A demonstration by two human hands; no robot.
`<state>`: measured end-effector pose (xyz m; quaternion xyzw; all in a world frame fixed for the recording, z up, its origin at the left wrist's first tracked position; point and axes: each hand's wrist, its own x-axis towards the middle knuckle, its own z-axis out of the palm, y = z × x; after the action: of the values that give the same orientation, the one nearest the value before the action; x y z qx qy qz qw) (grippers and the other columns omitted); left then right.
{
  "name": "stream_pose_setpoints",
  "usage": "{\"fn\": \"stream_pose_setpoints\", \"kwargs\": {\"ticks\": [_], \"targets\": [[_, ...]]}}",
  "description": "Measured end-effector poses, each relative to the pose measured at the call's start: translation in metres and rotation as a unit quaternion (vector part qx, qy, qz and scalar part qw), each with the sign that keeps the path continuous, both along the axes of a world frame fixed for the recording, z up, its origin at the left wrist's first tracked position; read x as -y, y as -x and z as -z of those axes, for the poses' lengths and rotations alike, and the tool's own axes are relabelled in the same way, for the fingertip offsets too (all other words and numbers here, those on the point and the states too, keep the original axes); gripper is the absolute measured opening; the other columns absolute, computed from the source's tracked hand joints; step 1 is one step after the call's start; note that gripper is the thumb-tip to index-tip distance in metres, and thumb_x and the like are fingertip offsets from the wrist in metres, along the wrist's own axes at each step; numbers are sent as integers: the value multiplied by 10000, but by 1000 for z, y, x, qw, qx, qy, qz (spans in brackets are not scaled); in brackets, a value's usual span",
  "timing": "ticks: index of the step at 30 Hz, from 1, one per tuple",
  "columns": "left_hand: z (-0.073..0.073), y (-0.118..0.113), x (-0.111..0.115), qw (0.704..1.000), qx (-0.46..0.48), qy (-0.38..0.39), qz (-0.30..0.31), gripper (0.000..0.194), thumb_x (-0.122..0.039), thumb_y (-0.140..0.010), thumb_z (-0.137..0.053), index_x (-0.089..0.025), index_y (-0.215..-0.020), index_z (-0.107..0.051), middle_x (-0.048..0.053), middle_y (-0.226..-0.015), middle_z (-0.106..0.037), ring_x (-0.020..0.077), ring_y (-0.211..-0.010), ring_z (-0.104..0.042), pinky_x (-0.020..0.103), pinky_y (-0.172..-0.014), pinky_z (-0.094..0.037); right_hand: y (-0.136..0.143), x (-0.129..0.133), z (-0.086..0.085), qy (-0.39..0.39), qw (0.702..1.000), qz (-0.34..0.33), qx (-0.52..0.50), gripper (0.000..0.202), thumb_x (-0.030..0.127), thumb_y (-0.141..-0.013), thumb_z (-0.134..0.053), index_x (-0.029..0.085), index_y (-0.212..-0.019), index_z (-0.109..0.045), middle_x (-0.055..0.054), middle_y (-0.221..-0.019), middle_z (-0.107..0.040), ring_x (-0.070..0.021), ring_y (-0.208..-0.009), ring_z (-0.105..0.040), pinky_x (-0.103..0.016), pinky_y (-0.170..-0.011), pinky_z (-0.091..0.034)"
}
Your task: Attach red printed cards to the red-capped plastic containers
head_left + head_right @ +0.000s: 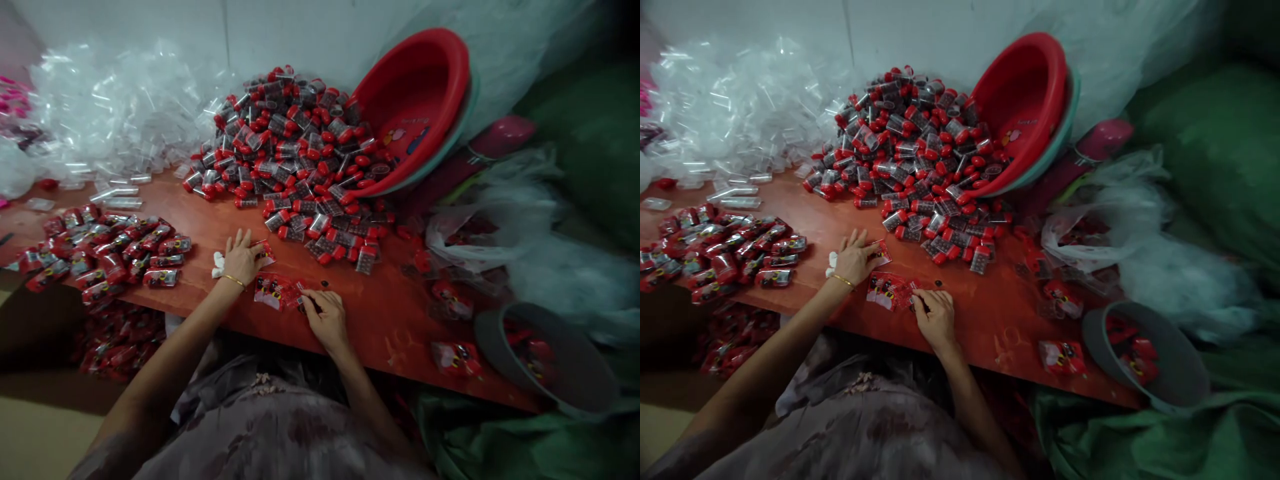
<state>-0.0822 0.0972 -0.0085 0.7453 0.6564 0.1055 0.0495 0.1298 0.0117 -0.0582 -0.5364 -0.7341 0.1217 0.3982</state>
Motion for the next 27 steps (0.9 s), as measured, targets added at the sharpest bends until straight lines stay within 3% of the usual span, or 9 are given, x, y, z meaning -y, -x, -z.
{"fn": "stream_pose_setpoints", "kwargs": {"ticks": [5,10,17,19,22,24,27], "targets": [[18,-7,-6,1000,11,15,-3,276,-326,-864,-491,-270,-1044,-692,75,-1327,-554,311,-1368,-287,519,-1092,-200,-1,0,1,4,1000,1,-7,163,250,-888,-513,199,-877,-668,-22,-789,-721,-156,-734,-632,-311,-763,-407],[22,-9,-3,999,48,8,-17,235,-282,-858,-498,-290,-926,-723,26,-1243,-622,279,-1346,-341,501,-1112,-173,0,-1,4,8,1000,1,-5,162,252,-882,-521,196,-885,-673,-27,-800,-723,-162,-743,-634,-320,-772,-405],[0,-10,1,988,133,-52,-59,174,-264,-807,-573,-262,-873,-734,55,-1175,-658,288,-1259,-466,516,-1065,-266,0,3,-3,15,997,23,-74,195,275,-883,-504,199,-892,-683,-50,-829,-725,-178,-782,-645,-327,-790,-436],[-11,-14,11,980,171,-87,-59,180,-288,-800,-587,-252,-896,-735,71,-1181,-652,292,-1249,-477,513,-1056,-285,6,1,-14,49,989,34,-134,220,312,-885,-495,198,-938,-675,-62,-897,-719,-184,-842,-642,-320,-800,-447],[-22,-27,32,968,204,-145,-13,188,-314,-795,-593,-262,-910,-733,67,-1215,-633,301,-1260,-465,526,-1070,-258,24,-8,-31,136,958,-11,-251,303,391,-888,-462,185,-1017,-643,-58,-932,-697,-174,-846,-630,-287,-749,-471],[-24,-37,45,960,228,-161,15,176,-286,-790,-596,-274,-902,-731,54,-1225,-628,295,-1281,-439,530,-1094,-211,38,-16,-39,175,933,-45,-310,328,438,-874,-459,174,-943,-643,-28,-818,-677,-152,-740,-608,-253,-664,-469],[-20,-47,57,931,340,-132,-4,213,-267,-762,-626,-259,-954,-717,63,-1255,-611,277,-1295,-422,500,-1107,-205,50,-24,-42,181,926,-12,-332,368,468,-862,-451,167,-721,-608,17,-620,-587,-113,-579,-515,-214,-546,-410]]}}
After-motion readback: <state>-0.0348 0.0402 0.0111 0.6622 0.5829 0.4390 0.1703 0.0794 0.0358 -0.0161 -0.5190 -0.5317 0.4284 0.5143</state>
